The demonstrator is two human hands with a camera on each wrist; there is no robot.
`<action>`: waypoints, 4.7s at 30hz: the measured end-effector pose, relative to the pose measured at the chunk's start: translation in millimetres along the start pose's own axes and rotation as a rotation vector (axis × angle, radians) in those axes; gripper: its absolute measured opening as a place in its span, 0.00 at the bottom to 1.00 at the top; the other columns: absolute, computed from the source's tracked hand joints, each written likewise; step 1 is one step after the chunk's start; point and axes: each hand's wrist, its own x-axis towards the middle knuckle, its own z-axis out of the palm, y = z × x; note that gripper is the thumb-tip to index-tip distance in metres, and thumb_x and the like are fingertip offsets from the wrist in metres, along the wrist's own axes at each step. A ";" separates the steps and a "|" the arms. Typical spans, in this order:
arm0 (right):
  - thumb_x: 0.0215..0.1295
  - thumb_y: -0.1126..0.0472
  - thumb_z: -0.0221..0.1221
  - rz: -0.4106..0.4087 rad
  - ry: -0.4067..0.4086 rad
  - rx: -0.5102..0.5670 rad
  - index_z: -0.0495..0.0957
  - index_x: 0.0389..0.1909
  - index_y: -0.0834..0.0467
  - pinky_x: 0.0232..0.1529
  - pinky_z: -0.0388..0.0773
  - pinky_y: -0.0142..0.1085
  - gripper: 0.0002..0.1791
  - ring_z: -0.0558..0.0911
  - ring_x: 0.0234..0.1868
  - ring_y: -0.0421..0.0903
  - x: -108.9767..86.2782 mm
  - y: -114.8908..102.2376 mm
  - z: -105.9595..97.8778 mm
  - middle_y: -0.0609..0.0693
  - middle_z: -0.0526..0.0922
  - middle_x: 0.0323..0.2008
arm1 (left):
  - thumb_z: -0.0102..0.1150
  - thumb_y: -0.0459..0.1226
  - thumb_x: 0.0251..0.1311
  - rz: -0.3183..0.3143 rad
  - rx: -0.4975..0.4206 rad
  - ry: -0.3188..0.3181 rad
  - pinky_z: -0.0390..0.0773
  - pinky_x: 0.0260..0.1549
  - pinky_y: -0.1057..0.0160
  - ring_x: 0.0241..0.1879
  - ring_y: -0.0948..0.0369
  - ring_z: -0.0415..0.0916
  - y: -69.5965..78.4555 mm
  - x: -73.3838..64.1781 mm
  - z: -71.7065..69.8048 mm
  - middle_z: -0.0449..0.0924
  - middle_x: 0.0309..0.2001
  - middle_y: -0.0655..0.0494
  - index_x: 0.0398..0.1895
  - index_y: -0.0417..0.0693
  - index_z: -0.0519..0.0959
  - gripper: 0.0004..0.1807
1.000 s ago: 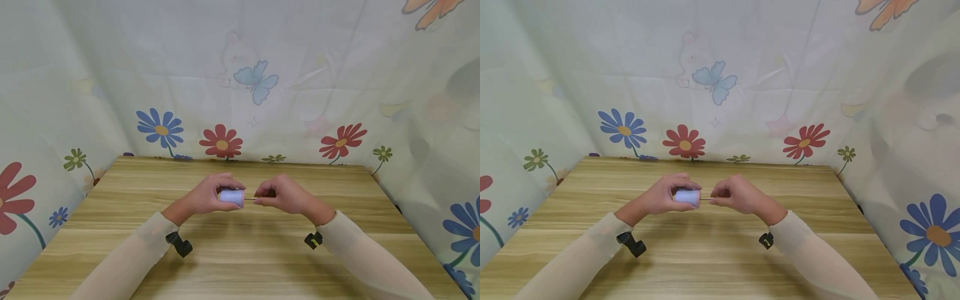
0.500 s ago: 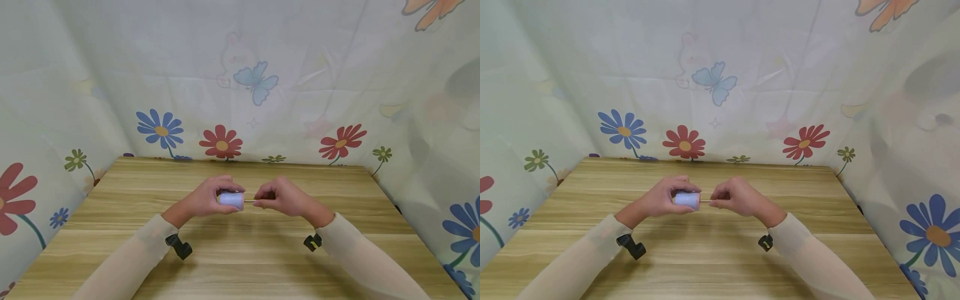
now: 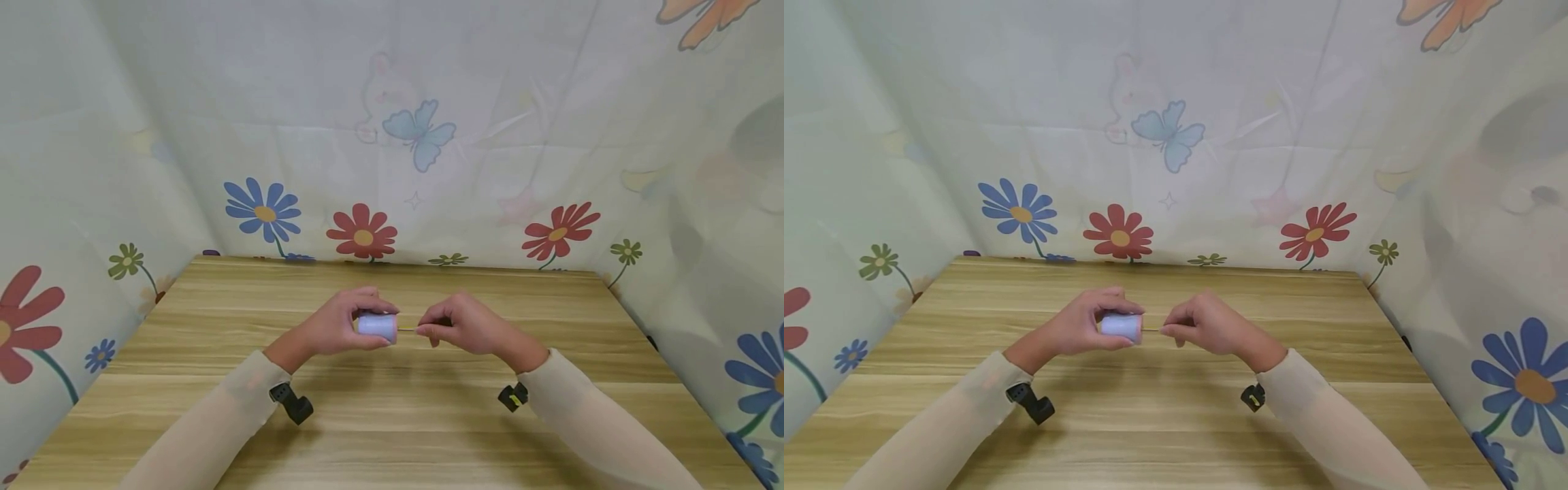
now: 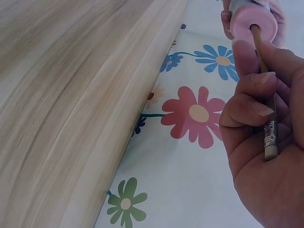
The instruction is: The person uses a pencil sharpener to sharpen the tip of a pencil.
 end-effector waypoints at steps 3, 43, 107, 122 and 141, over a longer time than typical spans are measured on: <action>0.71 0.58 0.63 0.011 -0.006 -0.008 0.88 0.37 0.48 0.23 0.69 0.29 0.05 0.69 0.18 0.35 -0.6 2.2 0.3 0.41 0.83 0.23 | 0.78 0.44 0.54 -0.016 0.002 -0.001 0.81 0.32 0.63 0.37 0.61 0.76 0.3 -0.3 -1.2 0.78 0.41 0.63 0.55 0.58 0.85 0.24; 0.69 0.55 0.66 -0.015 0.061 -0.051 0.90 0.39 0.46 0.30 0.76 0.32 0.04 0.76 0.28 0.37 -13.9 3.5 -9.8 0.39 0.85 0.32 | 0.77 0.45 0.56 -0.047 0.100 -0.081 0.82 0.39 0.65 0.42 0.62 0.77 10.2 5.0 -4.8 0.80 0.47 0.58 0.60 0.50 0.82 0.28; 0.66 0.56 0.68 0.557 0.344 0.471 0.87 0.46 0.67 0.41 0.88 0.48 0.18 0.86 0.30 0.46 -25.1 42.1 17.8 0.64 0.88 0.37 | 0.79 0.34 0.52 -0.331 -0.111 0.119 0.83 0.55 0.52 0.51 0.57 0.82 -11.0 -0.8 26.3 0.83 0.51 0.54 0.54 0.47 0.79 0.26; 0.64 0.65 0.69 0.786 0.347 0.658 0.85 0.41 0.69 0.35 0.88 0.42 0.11 0.86 0.25 0.43 -14.0 51.8 32.8 0.57 0.88 0.29 | 0.78 0.34 0.53 -0.384 -0.114 0.102 0.84 0.53 0.54 0.50 0.57 0.81 -22.4 4.5 39.7 0.84 0.51 0.52 0.55 0.45 0.81 0.25; 0.59 0.68 0.71 0.901 0.288 0.436 0.85 0.32 0.67 0.28 0.86 0.38 0.06 0.85 0.19 0.42 -4.0 54.0 42.8 0.57 0.87 0.24 | 0.80 0.33 0.49 -0.496 -0.042 0.083 0.83 0.51 0.56 0.46 0.59 0.79 -31.4 13.2 54.0 0.82 0.47 0.55 0.51 0.47 0.78 0.26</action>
